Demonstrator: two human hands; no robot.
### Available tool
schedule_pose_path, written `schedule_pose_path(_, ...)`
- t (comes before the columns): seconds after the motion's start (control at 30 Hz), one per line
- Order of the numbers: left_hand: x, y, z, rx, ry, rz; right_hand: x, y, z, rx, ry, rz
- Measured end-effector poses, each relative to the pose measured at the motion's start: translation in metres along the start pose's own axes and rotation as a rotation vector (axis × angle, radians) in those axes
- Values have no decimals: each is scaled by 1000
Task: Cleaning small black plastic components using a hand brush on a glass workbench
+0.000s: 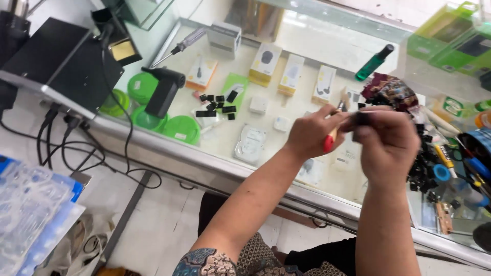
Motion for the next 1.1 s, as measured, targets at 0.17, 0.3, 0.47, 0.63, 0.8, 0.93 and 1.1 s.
schedule_pose_path(0.17, -23, -12, 0, 102, 7, 153, -132, -22, 58, 28, -551, -256)
schedule_pose_path(0.3, 7, 3, -3, -34, -40, 106, -212, 38, 55, -73, -931, -528)
schedule_pose_path(0.47, 3, 1, -2, -95, -41, 91, -256, 109, 57, 19, -878, -792)
schedule_pose_path(0.63, -9, -17, -3, -131, -86, 103, -274, 135, 69, 252, -618, -999)
schedule_pose_path(0.8, 2, -22, -1, -133, -56, 84, -241, 70, 52, 257, -465, -903)
schedule_pose_path(0.93, -1, -33, -1, -68, -50, 123, -154, -33, 21, 55, -305, -456)
schedule_pose_path(1.1, 8, -25, 1, -50, -74, 117, 1, 14, -39, -322, 17, -261)
Point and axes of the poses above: each hand's wrist, its own z-axis towards the middle knuckle, its own x-axis out of the back of the hand, y = z × x, the point moved 3 cm from there along z, towards the middle knuckle, and after that the axes turned 13 degrees about -y, right-handed, at the moved point
